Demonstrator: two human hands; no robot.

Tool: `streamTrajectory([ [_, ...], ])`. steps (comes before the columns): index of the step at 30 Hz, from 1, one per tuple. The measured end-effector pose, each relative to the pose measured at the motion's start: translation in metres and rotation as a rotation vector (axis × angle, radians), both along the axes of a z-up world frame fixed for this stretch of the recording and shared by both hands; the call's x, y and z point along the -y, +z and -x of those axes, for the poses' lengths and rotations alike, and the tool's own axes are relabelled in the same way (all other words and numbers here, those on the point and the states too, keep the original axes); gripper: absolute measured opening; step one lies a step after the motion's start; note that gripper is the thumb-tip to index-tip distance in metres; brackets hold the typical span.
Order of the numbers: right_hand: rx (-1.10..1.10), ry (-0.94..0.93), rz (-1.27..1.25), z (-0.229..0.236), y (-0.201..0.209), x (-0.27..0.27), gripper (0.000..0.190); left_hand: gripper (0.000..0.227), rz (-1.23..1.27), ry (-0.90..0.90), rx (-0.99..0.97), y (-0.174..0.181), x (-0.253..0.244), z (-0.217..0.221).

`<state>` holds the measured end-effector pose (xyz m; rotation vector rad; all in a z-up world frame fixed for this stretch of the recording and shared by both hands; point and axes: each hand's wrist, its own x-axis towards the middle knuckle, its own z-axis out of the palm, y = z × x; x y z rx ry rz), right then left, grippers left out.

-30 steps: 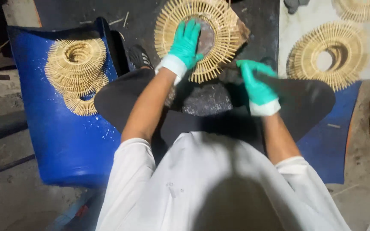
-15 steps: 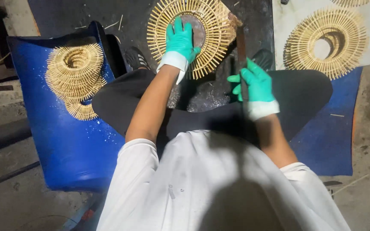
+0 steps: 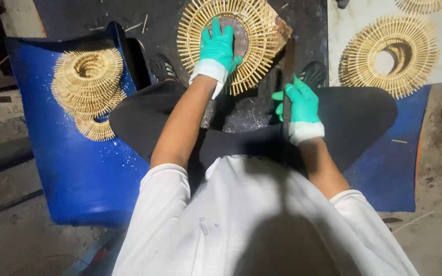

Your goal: Smoothing and adjusting bamboo slats on circular furniture components using a metal tool.

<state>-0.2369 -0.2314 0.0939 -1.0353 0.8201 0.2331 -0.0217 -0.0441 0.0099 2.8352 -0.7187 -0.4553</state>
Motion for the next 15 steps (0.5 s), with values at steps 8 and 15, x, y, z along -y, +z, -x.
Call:
streamTrajectory([
  [8,0.025,0.001,0.000,0.002,-0.008,0.002,0.054,0.084,0.005,-0.005,-0.019,0.008,0.001,0.003],
  [15,0.033,0.028,0.011,0.006,-0.025,0.018,0.050,0.096,0.013,-0.119,-0.034,0.005,-0.009,-0.001],
])
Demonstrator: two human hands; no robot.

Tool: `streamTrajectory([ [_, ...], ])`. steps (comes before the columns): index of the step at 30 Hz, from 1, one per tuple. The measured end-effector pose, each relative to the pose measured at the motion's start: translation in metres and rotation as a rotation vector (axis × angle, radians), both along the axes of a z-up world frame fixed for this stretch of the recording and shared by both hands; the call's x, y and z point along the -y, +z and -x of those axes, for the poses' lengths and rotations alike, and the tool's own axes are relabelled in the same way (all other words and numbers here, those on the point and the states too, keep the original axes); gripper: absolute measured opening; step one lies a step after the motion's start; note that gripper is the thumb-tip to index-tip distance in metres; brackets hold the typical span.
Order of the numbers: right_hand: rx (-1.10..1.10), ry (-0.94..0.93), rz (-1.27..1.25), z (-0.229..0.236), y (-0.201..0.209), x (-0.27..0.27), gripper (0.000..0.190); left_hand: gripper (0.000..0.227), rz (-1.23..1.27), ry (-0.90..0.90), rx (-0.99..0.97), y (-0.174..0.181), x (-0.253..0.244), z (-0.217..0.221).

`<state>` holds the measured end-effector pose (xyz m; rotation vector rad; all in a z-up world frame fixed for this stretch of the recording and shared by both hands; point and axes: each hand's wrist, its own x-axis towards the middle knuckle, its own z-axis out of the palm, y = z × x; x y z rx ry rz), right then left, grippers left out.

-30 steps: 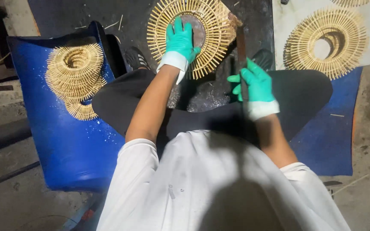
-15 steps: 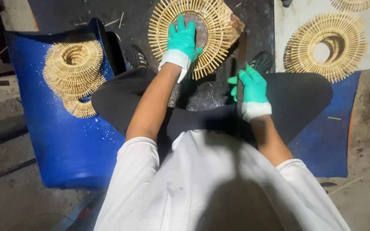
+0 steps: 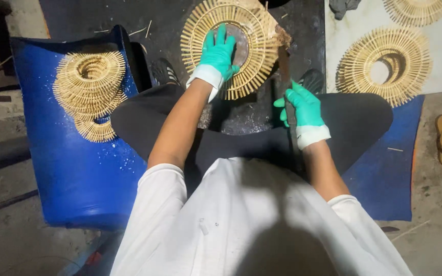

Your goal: Smoothing and adjusting bamboo slats on circular furniture components using a metal tool.

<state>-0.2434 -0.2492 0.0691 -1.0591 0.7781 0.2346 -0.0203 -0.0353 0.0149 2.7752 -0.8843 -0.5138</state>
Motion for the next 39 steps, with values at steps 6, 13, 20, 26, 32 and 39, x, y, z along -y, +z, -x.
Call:
streamTrajectory([
  [6,0.044,-0.030,0.043,-0.004,0.010,-0.007,0.047,0.096,0.058,0.077,0.021,-0.045,-0.013,0.012],
  [13,0.021,0.027,0.013,-0.002,0.001,-0.010,0.049,0.110,0.019,0.110,-0.002,-0.025,-0.017,0.015],
  [20,0.005,0.059,0.008,-0.010,0.003,-0.008,0.050,0.098,0.098,0.089,0.031,-0.031,-0.025,0.009],
  [26,0.036,0.085,0.022,-0.014,0.000,-0.010,0.049,0.088,0.029,0.146,-0.028,-0.045,-0.026,0.013],
  [32,0.039,0.018,-0.025,-0.014,-0.002,-0.016,0.049,0.087,0.067,0.317,-0.134,0.009,-0.018,0.028],
  [39,0.018,0.041,-0.010,-0.020,-0.003,-0.019,0.049,0.089,0.059,0.244,-0.132,0.005,-0.026,0.022],
])
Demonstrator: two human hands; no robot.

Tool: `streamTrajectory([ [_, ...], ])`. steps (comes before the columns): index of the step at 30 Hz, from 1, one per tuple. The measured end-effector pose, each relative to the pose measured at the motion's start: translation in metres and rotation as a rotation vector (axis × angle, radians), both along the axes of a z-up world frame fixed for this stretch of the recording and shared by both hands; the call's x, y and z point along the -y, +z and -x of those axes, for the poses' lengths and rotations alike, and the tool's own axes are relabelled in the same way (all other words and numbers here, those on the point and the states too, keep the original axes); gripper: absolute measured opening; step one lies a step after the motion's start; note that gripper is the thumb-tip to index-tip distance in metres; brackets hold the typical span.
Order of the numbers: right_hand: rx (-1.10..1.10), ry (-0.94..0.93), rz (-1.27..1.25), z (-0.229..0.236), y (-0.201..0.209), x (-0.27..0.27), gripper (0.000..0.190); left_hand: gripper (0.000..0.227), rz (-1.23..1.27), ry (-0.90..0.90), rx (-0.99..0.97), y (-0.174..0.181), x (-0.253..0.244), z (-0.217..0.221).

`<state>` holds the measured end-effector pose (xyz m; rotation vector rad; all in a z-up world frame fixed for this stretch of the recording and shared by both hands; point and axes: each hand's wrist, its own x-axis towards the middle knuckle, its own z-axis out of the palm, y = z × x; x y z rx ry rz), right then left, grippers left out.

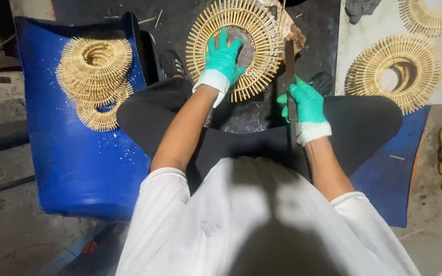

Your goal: Smoothing and adjusting bamboo slats on circular furniture components using a metal tool.

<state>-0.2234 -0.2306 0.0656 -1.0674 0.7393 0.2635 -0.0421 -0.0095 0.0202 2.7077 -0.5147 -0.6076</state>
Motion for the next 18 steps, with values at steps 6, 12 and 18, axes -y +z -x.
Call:
streamTrajectory([
  [6,0.011,-0.060,-0.008,0.008,0.020,-0.013,0.047,0.087,-0.026,-0.005,-0.017,0.004,0.001,0.002],
  [12,0.002,-0.013,-0.011,0.007,0.007,-0.009,0.047,0.085,-0.005,-0.021,-0.024,0.009,0.000,0.000],
  [18,0.013,-0.034,-0.006,-0.002,0.004,-0.013,0.047,0.079,-0.037,-0.080,-0.057,0.018,-0.006,-0.009],
])
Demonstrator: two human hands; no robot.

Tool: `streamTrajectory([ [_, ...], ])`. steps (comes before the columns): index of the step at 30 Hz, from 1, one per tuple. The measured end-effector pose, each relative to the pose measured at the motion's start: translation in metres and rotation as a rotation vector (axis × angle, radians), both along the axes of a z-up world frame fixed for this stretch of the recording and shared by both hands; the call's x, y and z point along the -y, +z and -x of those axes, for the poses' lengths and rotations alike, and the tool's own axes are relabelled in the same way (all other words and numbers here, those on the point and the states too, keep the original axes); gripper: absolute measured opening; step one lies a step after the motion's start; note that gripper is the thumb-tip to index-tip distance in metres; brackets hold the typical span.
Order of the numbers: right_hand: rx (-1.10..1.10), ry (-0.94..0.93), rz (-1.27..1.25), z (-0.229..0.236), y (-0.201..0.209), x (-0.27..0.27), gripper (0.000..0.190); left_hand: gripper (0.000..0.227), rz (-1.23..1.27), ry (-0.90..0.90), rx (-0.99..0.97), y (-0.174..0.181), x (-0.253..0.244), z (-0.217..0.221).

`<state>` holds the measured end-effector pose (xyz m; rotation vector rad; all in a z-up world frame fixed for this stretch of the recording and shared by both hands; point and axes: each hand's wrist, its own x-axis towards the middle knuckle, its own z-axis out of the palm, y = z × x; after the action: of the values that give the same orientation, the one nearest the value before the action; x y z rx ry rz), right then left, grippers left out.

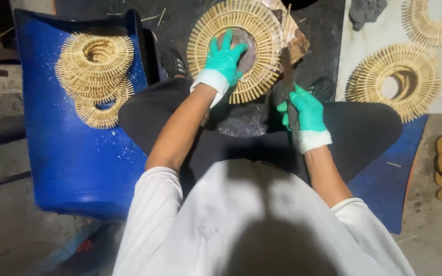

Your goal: Smoothing and adjusting bamboo slats on circular furniture components using a metal tool.

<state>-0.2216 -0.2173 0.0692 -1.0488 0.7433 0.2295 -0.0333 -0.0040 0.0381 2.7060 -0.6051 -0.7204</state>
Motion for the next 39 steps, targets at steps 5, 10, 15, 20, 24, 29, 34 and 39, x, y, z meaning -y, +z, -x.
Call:
streamTrajectory([
  [5,0.014,-0.006,0.017,-0.009,-0.007,0.001,0.046,0.103,0.155,0.149,0.142,-0.042,-0.003,-0.006],
  [10,0.034,0.047,0.021,-0.015,-0.015,0.003,0.045,0.109,-0.037,0.041,0.093,-0.034,-0.004,-0.013],
  [15,-0.001,0.072,0.017,-0.022,-0.017,0.002,0.048,0.105,-0.069,0.008,0.052,-0.019,-0.003,-0.014],
  [20,-0.033,0.109,0.032,-0.030,-0.004,0.009,0.052,0.110,-0.027,-0.030,0.079,-0.028,-0.009,-0.021],
  [24,0.095,-0.021,0.033,-0.028,0.017,0.029,0.050,0.103,0.034,-0.251,0.146,-0.038,-0.027,-0.037],
  [29,0.541,-0.205,0.014,-0.041,0.090,0.043,0.049,0.073,-0.142,-0.267,0.112,-0.052,-0.017,-0.040],
  [34,0.308,0.066,0.105,-0.051,0.079,0.036,0.027,0.112,-0.078,0.184,-0.002,-0.008,0.028,-0.037],
  [39,0.352,0.043,0.274,-0.053,0.029,0.015,0.020,0.111,-0.101,-0.025,0.101,-0.037,0.022,-0.040],
])
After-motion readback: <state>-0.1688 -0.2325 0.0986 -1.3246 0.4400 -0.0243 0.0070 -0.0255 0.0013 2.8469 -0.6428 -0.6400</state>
